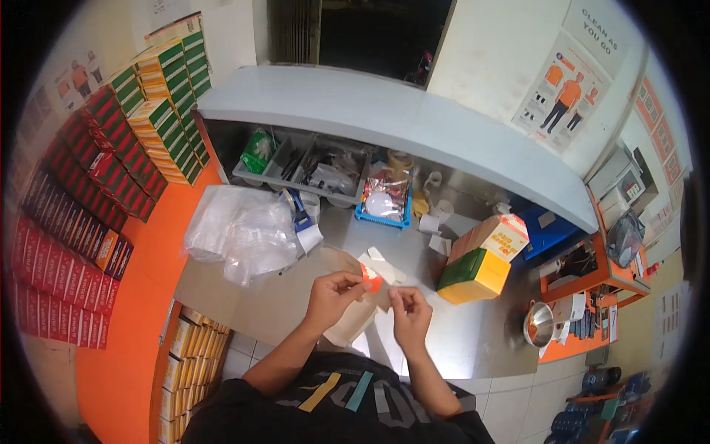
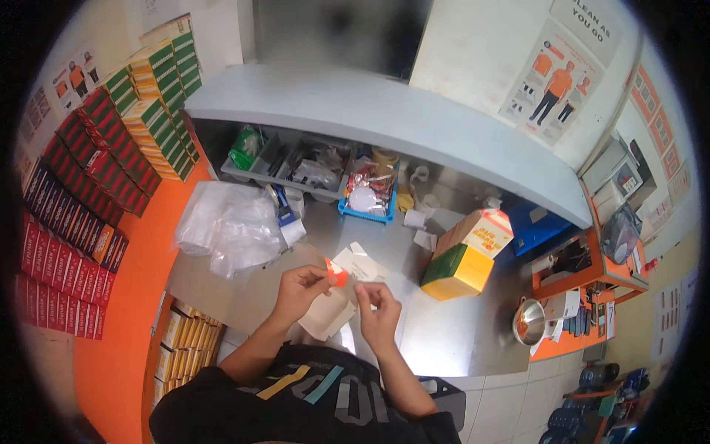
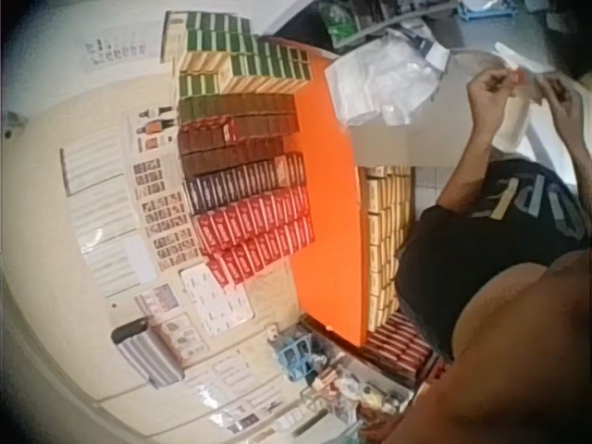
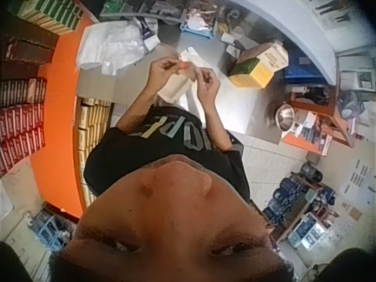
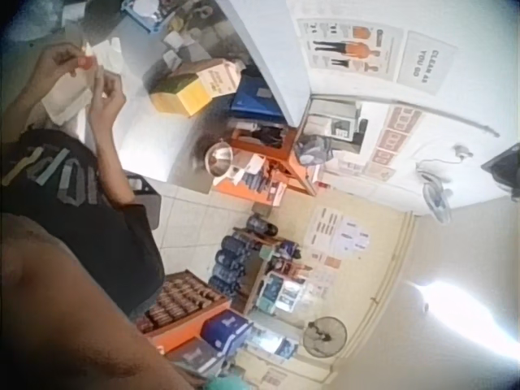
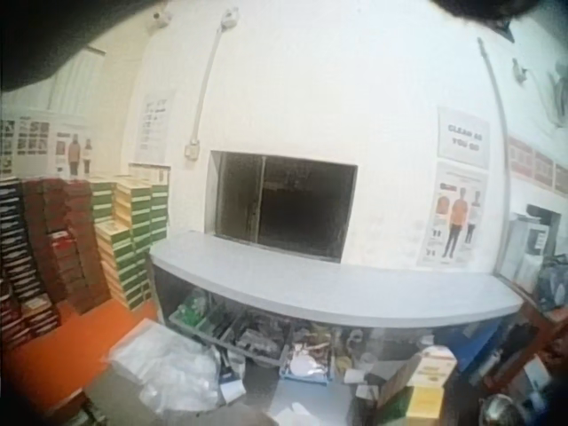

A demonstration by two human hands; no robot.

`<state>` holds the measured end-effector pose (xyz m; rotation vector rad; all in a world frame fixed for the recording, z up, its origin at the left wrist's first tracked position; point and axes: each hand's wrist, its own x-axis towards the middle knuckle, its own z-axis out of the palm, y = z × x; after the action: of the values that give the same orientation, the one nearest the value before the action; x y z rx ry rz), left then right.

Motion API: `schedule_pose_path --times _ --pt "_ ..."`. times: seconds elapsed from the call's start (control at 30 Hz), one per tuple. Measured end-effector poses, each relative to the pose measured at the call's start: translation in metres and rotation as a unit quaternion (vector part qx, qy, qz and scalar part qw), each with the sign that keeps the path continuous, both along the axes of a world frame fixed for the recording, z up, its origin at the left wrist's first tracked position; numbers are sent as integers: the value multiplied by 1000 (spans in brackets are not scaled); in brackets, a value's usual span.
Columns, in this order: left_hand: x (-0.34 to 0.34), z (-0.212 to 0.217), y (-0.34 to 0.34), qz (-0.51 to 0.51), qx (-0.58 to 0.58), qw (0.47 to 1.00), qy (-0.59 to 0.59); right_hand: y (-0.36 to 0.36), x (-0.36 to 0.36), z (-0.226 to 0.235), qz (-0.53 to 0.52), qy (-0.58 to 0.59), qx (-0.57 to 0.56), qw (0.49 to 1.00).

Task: The person assembles cardboard boxes by hand by folding various pre-cut flaps and securing them together. The boxes are then stacked on a metal counter near several other identical flat box templates.

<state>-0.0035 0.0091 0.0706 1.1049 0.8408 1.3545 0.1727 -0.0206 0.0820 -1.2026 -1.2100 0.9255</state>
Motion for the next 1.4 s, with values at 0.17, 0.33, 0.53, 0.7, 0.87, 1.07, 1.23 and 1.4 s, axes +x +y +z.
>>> schedule_pose_path --times 0.17,0.33,0.53,0.7,0.87,1.07,1.23,1.4 --pt "3 11 -7 -1 -25 1000 -3 5 -6 24 58 -7 27 998" --pt "1 24 -3 15 -19 1000 -10 13 -14 39 68 35 -24 997" --pt "1 19 0 32 -16 999 11 17 -21 45 42 -6 18 999" --pt "-3 11 -2 40 -30 999 18 19 -12 54 67 -96 33 993" --pt "3 -12 -3 87 43 995 34 22 -13 27 52 -93 -8 994" --pt "-1 -13 -8 -9 16 999 -41 17 -9 18 72 -54 -28 996" --pt "-5 -12 -4 -23 4 1000 -13 13 -13 3 75 30 10 997" --pt "-7 -14 -3 -22 4 995 95 14 -14 -5 80 60 -32 994"
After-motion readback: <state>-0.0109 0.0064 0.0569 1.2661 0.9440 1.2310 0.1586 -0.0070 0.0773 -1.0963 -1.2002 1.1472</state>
